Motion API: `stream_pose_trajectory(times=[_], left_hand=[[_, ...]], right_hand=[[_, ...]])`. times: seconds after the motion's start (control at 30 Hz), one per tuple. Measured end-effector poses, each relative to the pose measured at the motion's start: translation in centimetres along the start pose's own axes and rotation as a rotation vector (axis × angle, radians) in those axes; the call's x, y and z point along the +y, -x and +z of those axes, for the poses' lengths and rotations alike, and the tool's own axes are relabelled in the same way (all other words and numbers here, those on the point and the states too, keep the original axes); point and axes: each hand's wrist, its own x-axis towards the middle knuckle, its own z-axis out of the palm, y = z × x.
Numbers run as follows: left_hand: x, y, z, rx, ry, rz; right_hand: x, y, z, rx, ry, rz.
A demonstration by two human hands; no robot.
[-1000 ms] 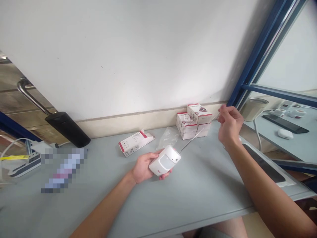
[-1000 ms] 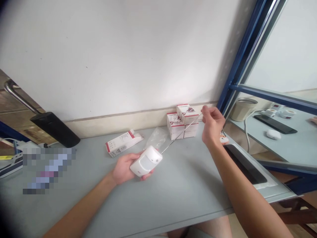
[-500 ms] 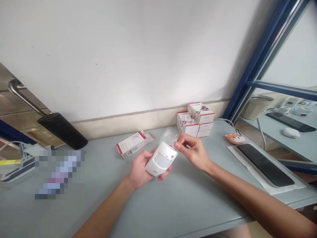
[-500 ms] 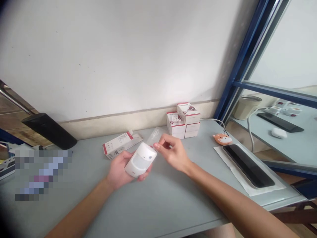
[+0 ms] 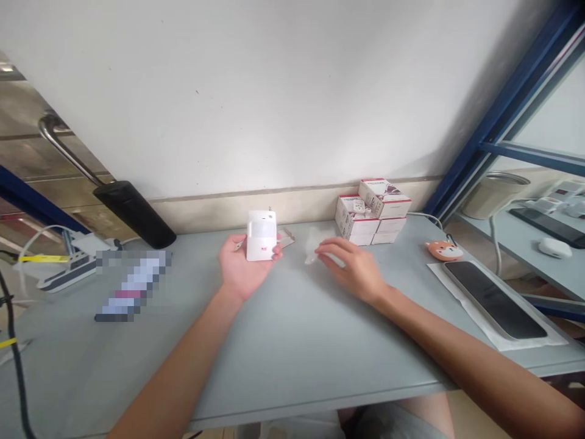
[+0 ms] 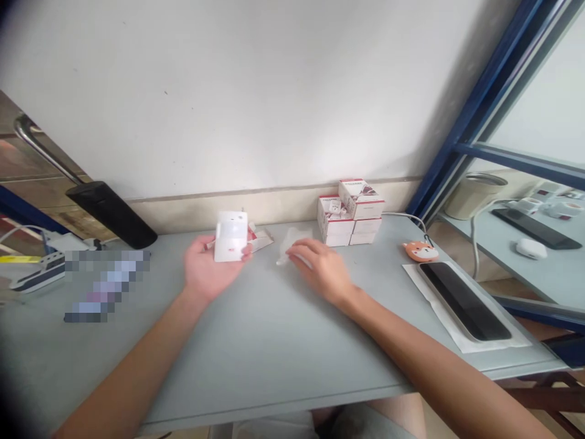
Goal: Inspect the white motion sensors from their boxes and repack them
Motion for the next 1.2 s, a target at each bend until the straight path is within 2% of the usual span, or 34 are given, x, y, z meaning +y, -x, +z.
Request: stream_pose_trajectory(times=[0.17,0.3,0.4,0.57,0.8,0.93,1.07,1.2], left_hand=[[-1.7,-0.8,-1.0,-0.014,-0.208,-0.186],[-2.2,-0.9,-1.3,-0.070,-0.272,-0.288],[-2.2,-0.7,-1.3,-0.161,-0.316,-0.377],[-2.2,-0.3,-1.1,-0.321,-0.349,-0.464],[-2.6,0.1,-0.9,-0.480,-0.352,-0.517],[-2.7,0.1,-0.8,-0.531,-0.369,-0.514],[-2.8,0.1,-0.5,-0.527,-0.399,-0.469],[-2.8,0.1,-0.3,-0.480,-0.374,-0.403]], right_hand=[[0.7,-1.7,-3.3,0.254,-0.281,0.165],[1.9,-3.0,-5.0,0.508,-0.718,0.388],[2.7,-3.5,-5.7,0.562,-0.944,0.522],[2.9,-3.5,-5.6,0.449,-1.080,0.653],[2.3,-3.1,-4.5,0.233,-1.145,0.742],[2.3,-2.9,-4.3,0.195,-1.078,0.721],[1.8,-2.9,-4.1,0.167,-1.048,0.679],[0.6,-3.0,-4.0,0.006,-0.939,0.484]])
